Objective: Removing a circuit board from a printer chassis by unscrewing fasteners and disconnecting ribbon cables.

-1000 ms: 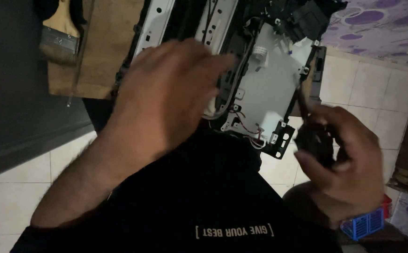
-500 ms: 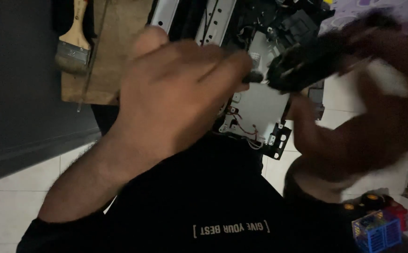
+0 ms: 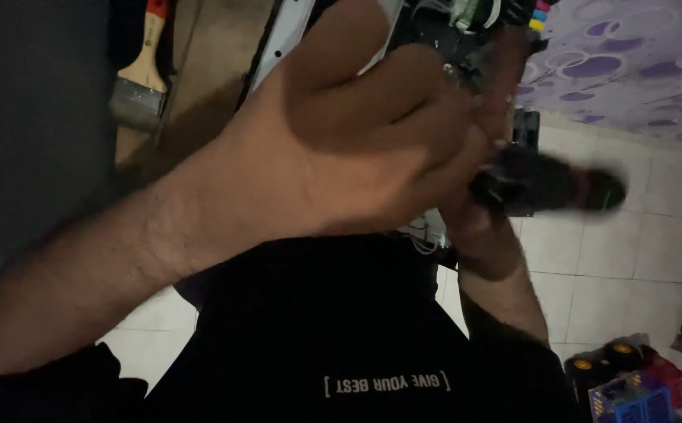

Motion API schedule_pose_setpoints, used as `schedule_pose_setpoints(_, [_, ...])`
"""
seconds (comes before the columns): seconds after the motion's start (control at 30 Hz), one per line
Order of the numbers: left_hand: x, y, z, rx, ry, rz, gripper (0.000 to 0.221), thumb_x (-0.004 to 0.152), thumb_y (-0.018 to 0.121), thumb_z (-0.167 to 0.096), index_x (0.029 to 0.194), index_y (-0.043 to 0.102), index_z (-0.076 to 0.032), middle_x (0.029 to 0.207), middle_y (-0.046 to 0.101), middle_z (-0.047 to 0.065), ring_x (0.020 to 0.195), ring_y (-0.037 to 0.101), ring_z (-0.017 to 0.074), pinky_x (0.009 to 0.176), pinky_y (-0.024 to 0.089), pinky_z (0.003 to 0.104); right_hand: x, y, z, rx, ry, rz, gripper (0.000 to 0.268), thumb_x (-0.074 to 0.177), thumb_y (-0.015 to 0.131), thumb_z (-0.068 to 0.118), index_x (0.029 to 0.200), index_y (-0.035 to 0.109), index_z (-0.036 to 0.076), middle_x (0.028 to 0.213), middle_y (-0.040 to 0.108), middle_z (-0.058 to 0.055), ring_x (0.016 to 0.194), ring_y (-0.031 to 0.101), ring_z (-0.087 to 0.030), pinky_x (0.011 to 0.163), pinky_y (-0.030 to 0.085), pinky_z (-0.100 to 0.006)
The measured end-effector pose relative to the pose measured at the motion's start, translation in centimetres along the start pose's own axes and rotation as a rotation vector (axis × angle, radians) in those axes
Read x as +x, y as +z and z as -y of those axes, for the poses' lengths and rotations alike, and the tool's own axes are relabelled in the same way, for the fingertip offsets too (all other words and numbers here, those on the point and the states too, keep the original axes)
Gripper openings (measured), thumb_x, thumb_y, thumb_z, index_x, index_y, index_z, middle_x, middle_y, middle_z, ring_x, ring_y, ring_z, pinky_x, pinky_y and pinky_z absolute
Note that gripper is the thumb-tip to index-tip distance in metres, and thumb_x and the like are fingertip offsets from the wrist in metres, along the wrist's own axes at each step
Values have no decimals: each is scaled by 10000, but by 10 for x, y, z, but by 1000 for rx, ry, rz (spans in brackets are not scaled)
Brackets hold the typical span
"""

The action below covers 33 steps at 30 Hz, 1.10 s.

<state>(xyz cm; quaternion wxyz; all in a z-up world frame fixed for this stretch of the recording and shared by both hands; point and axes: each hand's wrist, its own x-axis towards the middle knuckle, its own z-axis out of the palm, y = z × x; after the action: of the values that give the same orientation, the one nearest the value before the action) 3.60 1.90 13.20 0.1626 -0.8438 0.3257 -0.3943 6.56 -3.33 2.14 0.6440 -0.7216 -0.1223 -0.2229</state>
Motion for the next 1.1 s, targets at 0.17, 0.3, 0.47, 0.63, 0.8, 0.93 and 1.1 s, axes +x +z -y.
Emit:
schedule_pose_setpoints(0.17, [-2,9,-37,-484,-312,-139,150,1126,577,-193,1072,702,-255,903,620,-18,821,570,249,914,439,419,-1,-128,-26,759,-84,45,1109,825,745,572,1711,332,47,1365,697,-228,1129,657,-259,1078,506,-480])
schedule_pose_setpoints(0.3, [-6,26,-51,-806,-441,-56,87,1010,676,-123,960,682,-194,721,666,-26,642,668,202,698,426,394,37,-167,7,238,-103,429,485,988,680,450,1343,576,137,1276,514,-56,1148,580,-186,971,542,-307])
schedule_pose_setpoints(0.47, [-26,40,-52,-963,-494,90,256,805,641,111,996,663,-58,871,670,74,673,610,302,808,421,421,50,-163,2,80,-165,630,336,1013,684,426,1150,624,125,1239,619,-81,1222,610,-239,1125,508,-398])
schedule_pose_setpoints(0.63, [-32,33,-42,-1136,-532,135,457,895,612,-356,1184,668,-6,963,730,120,798,664,338,790,392,445,55,-154,-1,22,-196,693,324,1002,668,426,1084,619,116,1213,642,-112,1147,644,-253,1081,513,-408])
schedule_pose_setpoints(0.8, [-39,44,-47,-1222,-562,123,120,1013,676,-20,918,612,17,800,639,153,668,583,344,670,432,471,61,-154,-11,53,-202,742,253,1008,670,323,1027,630,74,1153,653,-146,1063,663,-258,1007,546,-405])
schedule_pose_setpoints(0.93, [-52,44,-66,-882,-788,364,340,941,789,-217,1218,664,-65,1093,742,118,861,700,307,758,508,515,75,-167,-29,144,-144,733,96,1030,637,79,1081,562,47,1109,621,-153,1054,652,-272,979,576,-396])
schedule_pose_setpoints(1.1, [-72,58,-113,-514,-771,694,361,915,758,-534,815,697,-193,747,676,65,554,660,351,451,474,476,93,-169,-55,217,-52,926,61,1045,642,-4,1079,593,11,1100,618,-192,1044,680,-291,937,629,-383])
